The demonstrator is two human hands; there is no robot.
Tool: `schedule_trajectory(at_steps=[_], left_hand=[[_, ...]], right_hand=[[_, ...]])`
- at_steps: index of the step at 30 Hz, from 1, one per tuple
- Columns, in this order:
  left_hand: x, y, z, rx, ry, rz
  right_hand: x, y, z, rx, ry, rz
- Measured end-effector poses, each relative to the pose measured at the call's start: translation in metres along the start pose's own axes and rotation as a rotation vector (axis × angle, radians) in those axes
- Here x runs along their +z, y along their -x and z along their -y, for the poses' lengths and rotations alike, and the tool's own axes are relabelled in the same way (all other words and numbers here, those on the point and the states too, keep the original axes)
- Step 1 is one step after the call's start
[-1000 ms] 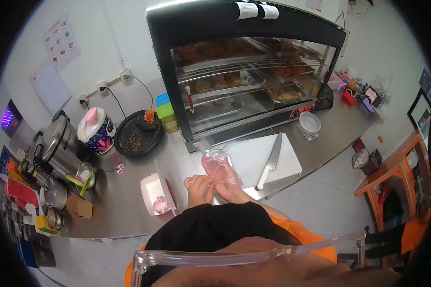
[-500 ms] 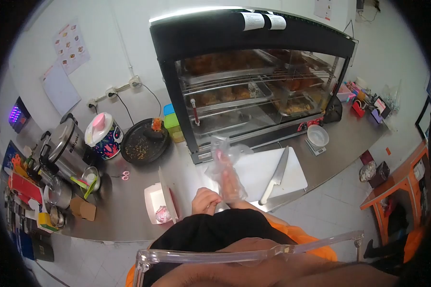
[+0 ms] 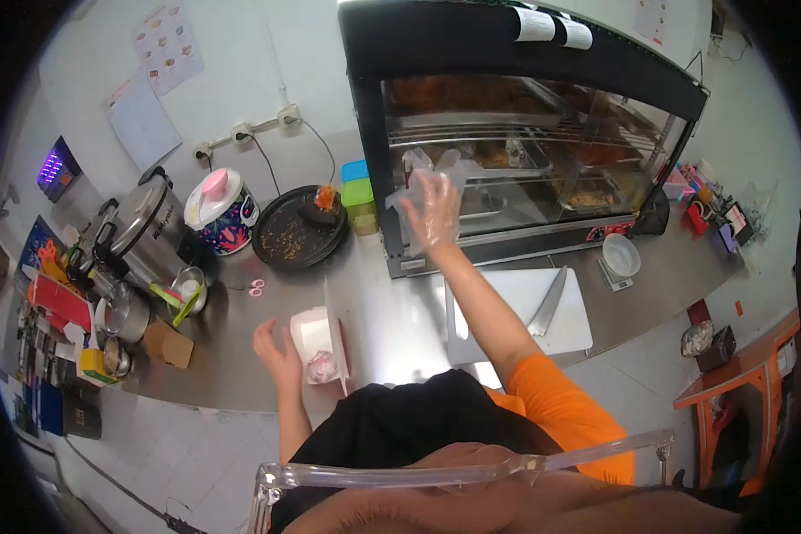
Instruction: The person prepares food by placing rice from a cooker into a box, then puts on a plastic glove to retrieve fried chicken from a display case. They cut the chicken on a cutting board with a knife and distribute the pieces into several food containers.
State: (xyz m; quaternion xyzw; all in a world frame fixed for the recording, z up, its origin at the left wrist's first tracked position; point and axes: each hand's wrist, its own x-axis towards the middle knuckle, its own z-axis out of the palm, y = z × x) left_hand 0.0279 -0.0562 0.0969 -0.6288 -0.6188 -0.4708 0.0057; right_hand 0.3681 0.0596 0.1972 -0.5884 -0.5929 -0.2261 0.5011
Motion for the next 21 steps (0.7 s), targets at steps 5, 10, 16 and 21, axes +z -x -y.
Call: schedule_trajectory(at_steps=[5,10,16,21], left_hand=[[0.042,0.065,0.134,-0.431,0.02,0.442],[0.049,0.1,0.1,-0.492,0.161,0.527],[0.061,0.127,-0.01,-0.78,0.411,0.732],[0.071,0.124,-0.004,-0.874,0.612,0.945]], right_hand=[[0.021,-0.011,-0.018,-0.111,-0.044,-0.06],[0.021,-0.01,-0.059,-0.026,-0.003,-0.198],[-0.031,-0.002,-0.141,0.262,0.076,-0.29],[-0.033,0.05,-0.133,0.008,-0.215,0.145]])
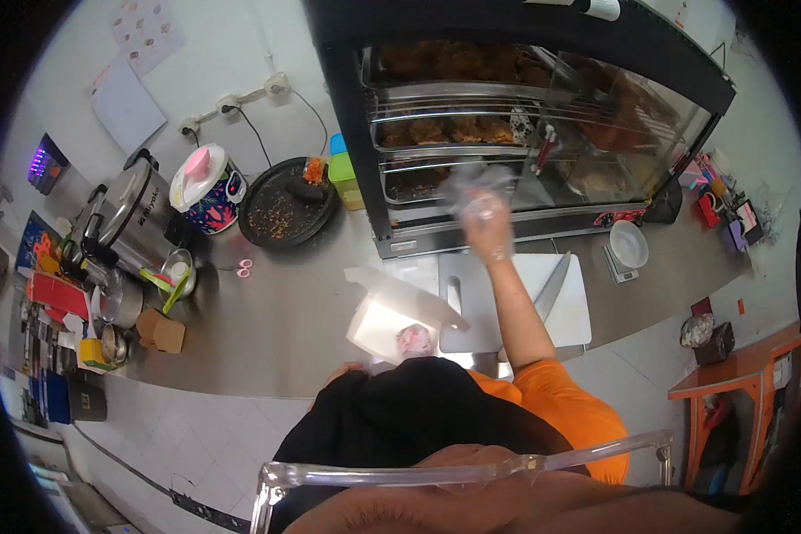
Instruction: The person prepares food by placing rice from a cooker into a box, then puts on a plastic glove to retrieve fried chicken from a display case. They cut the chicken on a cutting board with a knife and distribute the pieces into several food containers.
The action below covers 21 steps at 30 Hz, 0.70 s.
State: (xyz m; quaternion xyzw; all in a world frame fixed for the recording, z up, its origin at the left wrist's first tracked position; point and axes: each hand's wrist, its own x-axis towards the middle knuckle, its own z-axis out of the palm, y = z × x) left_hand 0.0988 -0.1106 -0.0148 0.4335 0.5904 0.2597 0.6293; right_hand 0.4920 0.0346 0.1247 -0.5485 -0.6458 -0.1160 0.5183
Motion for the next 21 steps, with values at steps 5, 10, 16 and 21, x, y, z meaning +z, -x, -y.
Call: schedule_trajectory(at_steps=[5,10,16,21], left_hand=[[-0.007,0.006,-0.023,0.06,-0.054,0.146],[-0.015,-0.003,-0.009,0.032,-0.067,0.125],[-0.009,0.018,-0.008,0.119,0.041,-0.02],[-0.016,0.008,0.006,0.144,-0.042,-0.009]], right_hand=[[0.049,-0.004,-0.012,-0.084,0.337,0.308],[0.057,-0.028,-0.043,-0.131,0.544,0.615],[0.038,-0.013,-0.054,-0.194,0.422,0.478],[-0.007,0.007,-0.032,-0.123,0.299,0.516]])
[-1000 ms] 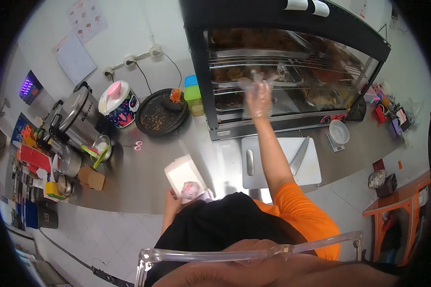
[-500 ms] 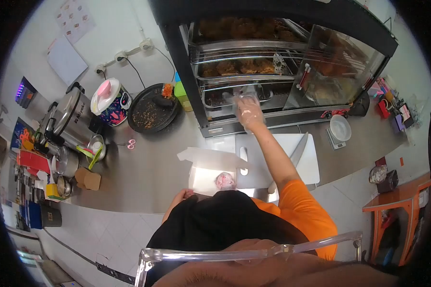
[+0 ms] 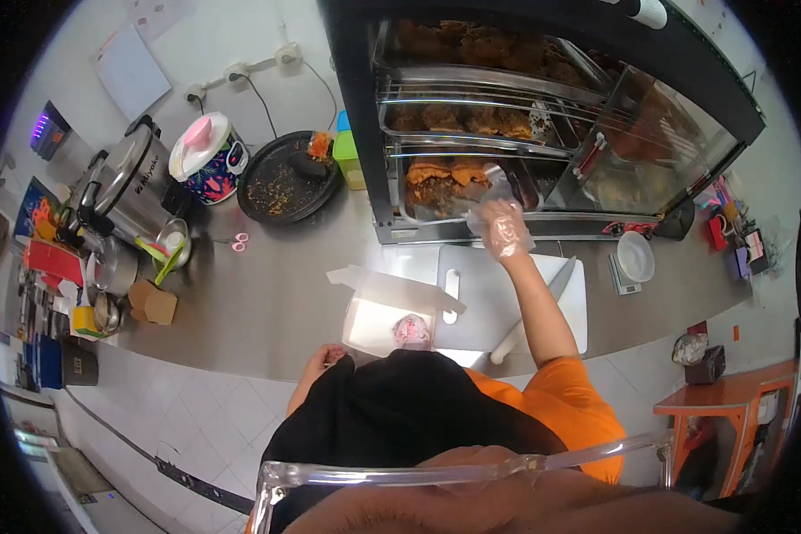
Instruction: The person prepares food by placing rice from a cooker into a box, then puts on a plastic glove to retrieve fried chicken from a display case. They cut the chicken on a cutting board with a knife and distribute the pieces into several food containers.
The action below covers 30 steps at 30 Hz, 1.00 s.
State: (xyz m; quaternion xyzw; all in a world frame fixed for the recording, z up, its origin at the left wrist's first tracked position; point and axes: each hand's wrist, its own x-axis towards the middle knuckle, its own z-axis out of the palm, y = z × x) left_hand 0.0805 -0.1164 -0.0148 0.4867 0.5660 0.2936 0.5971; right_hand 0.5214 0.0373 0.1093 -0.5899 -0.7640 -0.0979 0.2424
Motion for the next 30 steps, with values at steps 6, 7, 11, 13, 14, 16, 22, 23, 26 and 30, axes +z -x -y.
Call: schedule_trajectory(at_steps=[6,7,11,13,14,16,22,23,26,30], left_hand=[[0.01,0.013,-0.062,-0.009,-0.251,-0.166],[0.007,0.006,-0.053,0.07,-0.3,-0.234],[0.0,-0.021,-0.039,0.314,-0.467,-0.426],[0.0,-0.022,-0.039,0.354,-0.487,-0.445],[0.002,-0.029,-0.032,0.359,-0.464,-0.442],[0.003,-0.035,-0.025,0.328,-0.39,-0.354],[0.022,-0.002,-0.045,0.196,-0.329,-0.19],[0.019,-0.006,-0.037,0.144,-0.261,-0.143],[0.01,-0.019,-0.019,0.031,-0.172,-0.062],[0.03,0.004,-0.057,0.259,-0.592,-0.293]], right_hand=[[-0.071,-0.018,0.001,0.189,-0.468,0.205],[-0.078,-0.029,0.012,0.323,-0.261,0.208],[-0.047,-0.08,0.006,0.058,0.099,0.463],[-0.022,-0.092,-0.013,0.058,0.056,0.697],[-0.022,-0.092,-0.015,0.056,0.08,0.694],[-0.025,-0.094,-0.019,0.046,0.137,0.686],[0.007,-0.078,-0.048,-0.061,0.249,0.527],[-0.006,-0.077,-0.038,-0.04,0.222,0.545],[-0.033,-0.064,-0.023,0.065,0.134,0.483],[-0.063,-0.047,-0.003,0.257,-0.013,0.254]])
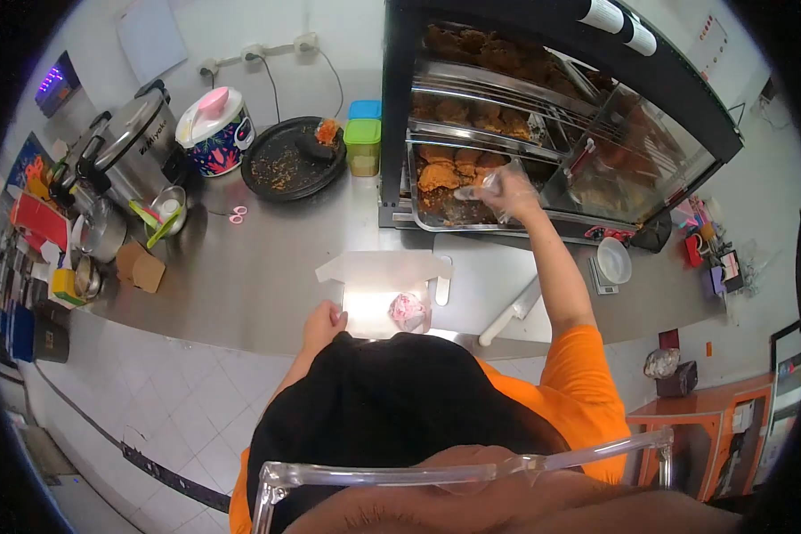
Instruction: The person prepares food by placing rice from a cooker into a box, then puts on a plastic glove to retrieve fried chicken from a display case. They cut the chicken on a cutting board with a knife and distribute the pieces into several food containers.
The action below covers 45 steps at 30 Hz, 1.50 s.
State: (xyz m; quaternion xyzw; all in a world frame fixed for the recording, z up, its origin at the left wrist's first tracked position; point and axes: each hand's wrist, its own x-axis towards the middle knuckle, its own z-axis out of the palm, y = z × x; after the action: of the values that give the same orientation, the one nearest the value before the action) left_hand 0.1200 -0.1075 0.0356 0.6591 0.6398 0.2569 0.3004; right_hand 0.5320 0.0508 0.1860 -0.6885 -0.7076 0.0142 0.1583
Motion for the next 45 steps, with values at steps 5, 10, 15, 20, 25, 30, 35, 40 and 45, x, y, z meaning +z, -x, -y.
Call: schedule_trajectory(at_steps=[5,10,15,20,25,30,35,40,45], left_hand=[[0.02,-0.02,-0.031,0.662,-0.201,0.23],[0.082,-0.044,-0.041,0.876,-0.109,0.335],[0.093,-0.042,-0.039,0.64,-0.099,0.429],[0.059,-0.033,-0.037,0.388,-0.379,0.384],[0.032,-0.032,-0.006,0.64,-0.549,0.128],[0.009,-0.015,0.009,0.483,-0.325,-0.028],[0.003,-0.019,0.032,-0.065,-0.025,0.161],[0.015,-0.018,0.04,-0.123,0.02,0.356],[0.009,-0.009,0.004,0.431,-0.198,0.145]], right_hand=[[-0.015,0.063,0.029,0.174,-0.571,-0.334],[0.058,0.141,0.048,0.354,-1.71,-0.088],[0.169,0.204,0.086,0.562,-2.113,0.285],[0.187,0.204,0.1,0.595,-1.765,0.063],[0.106,0.186,0.154,0.416,-0.945,0.136],[0.153,0.175,0.163,-0.038,-0.44,0.146],[0.136,0.195,0.133,0.324,-0.573,-0.072],[0.127,0.212,0.133,0.283,-0.536,-0.083],[0.126,0.2,0.18,0.169,-0.353,0.175]])
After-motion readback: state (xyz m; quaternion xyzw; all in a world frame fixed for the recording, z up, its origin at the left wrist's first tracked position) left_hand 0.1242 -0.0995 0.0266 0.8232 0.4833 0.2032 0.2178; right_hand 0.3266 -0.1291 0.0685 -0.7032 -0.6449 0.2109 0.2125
